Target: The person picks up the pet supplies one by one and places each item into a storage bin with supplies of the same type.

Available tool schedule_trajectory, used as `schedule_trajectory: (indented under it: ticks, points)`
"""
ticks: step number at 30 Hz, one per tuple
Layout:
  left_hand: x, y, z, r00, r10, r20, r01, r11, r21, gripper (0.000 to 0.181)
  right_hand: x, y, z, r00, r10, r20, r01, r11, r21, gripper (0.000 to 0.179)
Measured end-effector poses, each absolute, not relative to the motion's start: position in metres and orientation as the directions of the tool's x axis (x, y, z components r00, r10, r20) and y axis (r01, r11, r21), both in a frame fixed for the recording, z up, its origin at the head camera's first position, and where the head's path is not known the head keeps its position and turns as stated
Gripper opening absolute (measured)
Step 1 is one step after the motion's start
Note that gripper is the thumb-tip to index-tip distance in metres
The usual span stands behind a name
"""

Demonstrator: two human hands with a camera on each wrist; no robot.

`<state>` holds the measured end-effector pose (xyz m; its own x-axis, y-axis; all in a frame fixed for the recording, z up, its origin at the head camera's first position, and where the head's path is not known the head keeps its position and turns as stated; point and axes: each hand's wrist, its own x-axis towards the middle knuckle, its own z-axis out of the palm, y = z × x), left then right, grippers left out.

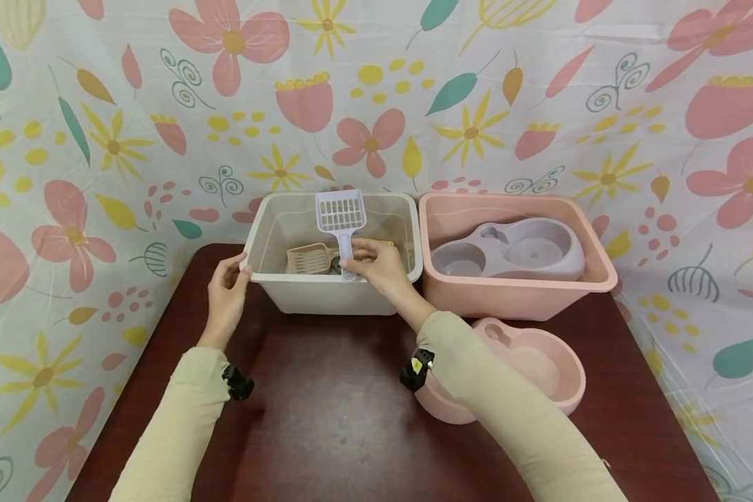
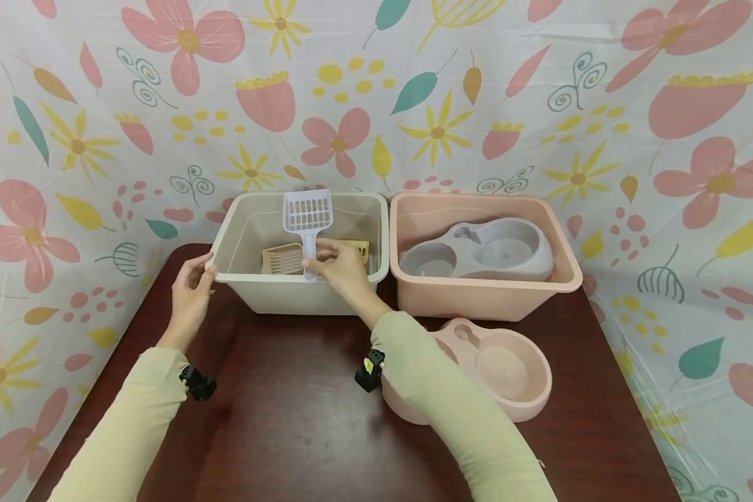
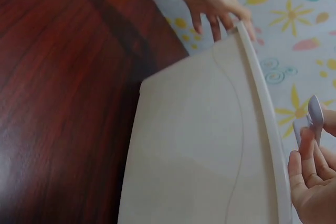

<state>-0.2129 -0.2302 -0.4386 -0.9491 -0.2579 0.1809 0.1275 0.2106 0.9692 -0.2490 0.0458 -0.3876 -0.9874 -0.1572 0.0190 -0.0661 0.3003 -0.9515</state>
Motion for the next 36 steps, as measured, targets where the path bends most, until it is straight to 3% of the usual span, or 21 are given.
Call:
schedule_trajectory:
  ticks: [18,28,36]
  points:
    - [-0.211,-0.230,-0.438,-0.953,-0.248,0.176,0.127,0.200,0.972,0.037,-0.270,0.047,-0.397,-0.992,-0.127,-0.007,-0.042,0.381,-0.924,0.040]
    - [-0.212,-0.229,-0.438,-0.948,-0.266,0.177,0.128,0.189,0.974,0.037,-0.268,0.049,-0.401,-0.992,-0.094,0.089,-0.119,0.398,-0.909,0.034]
    - [-0.214,-0.230,-0.440,-0.943,-0.274,0.187,0.143,0.175,0.974,0.036,-0.265,0.047,-0.405,-0.980,-0.017,0.199,-0.196,0.274,-0.942,0.026]
